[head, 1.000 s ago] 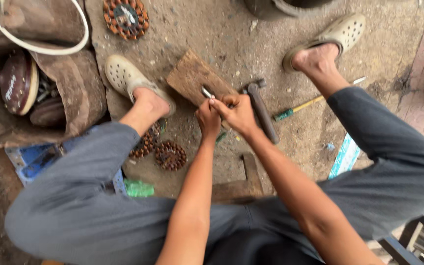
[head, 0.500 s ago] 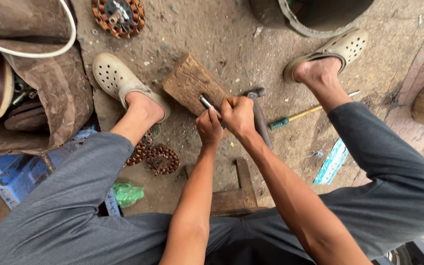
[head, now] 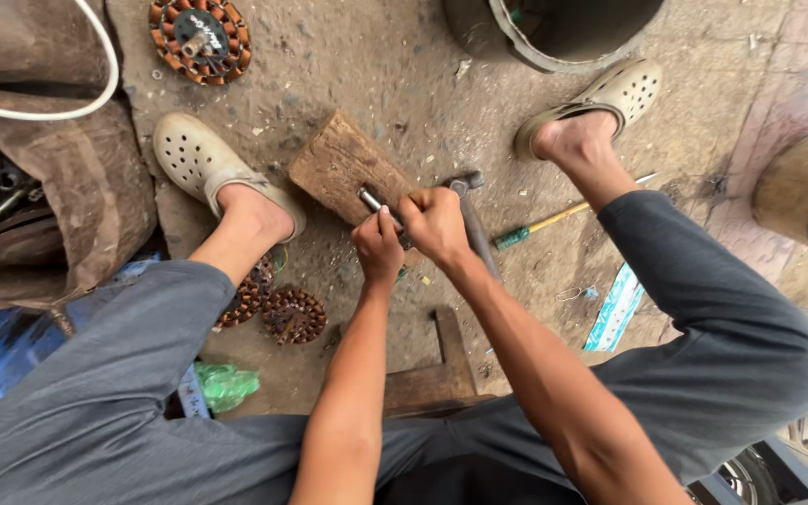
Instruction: The person sits on the ground and uses a hammer and chisel to shape a metal part clamped in a vise. They repeatedly strike the chisel to remove material and adjust the part's position.
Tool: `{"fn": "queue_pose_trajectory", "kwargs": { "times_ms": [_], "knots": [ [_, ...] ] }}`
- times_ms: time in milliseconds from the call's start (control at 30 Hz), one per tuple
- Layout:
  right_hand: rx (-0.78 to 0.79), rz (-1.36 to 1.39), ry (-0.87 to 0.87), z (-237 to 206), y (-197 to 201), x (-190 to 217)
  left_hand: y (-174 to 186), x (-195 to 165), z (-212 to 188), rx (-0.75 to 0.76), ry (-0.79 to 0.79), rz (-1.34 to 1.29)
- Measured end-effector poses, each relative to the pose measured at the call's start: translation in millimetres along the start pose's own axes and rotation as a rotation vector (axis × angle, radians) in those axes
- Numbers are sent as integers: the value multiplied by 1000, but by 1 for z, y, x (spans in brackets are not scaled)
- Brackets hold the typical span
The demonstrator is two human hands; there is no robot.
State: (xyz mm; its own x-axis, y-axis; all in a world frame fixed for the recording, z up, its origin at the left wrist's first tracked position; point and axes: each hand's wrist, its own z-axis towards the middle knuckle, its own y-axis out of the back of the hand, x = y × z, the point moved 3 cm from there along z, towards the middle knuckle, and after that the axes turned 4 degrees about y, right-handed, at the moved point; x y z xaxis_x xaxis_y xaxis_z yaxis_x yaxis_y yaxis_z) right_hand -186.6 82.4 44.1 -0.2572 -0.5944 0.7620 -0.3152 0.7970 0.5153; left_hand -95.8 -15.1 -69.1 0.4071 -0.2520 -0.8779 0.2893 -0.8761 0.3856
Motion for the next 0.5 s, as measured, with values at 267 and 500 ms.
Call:
{"fn": "queue_pose_trajectory", "kwargs": {
  "times_ms": [267, 500],
  "knots": [
    [-361, 961, 124, -46, 125, -9, 3, 11, -6, -5, 19, 85],
    [-375, 1114, -119, -77, 103, -68, 10, 2, 1, 107, 75, 93]
  ]
}}
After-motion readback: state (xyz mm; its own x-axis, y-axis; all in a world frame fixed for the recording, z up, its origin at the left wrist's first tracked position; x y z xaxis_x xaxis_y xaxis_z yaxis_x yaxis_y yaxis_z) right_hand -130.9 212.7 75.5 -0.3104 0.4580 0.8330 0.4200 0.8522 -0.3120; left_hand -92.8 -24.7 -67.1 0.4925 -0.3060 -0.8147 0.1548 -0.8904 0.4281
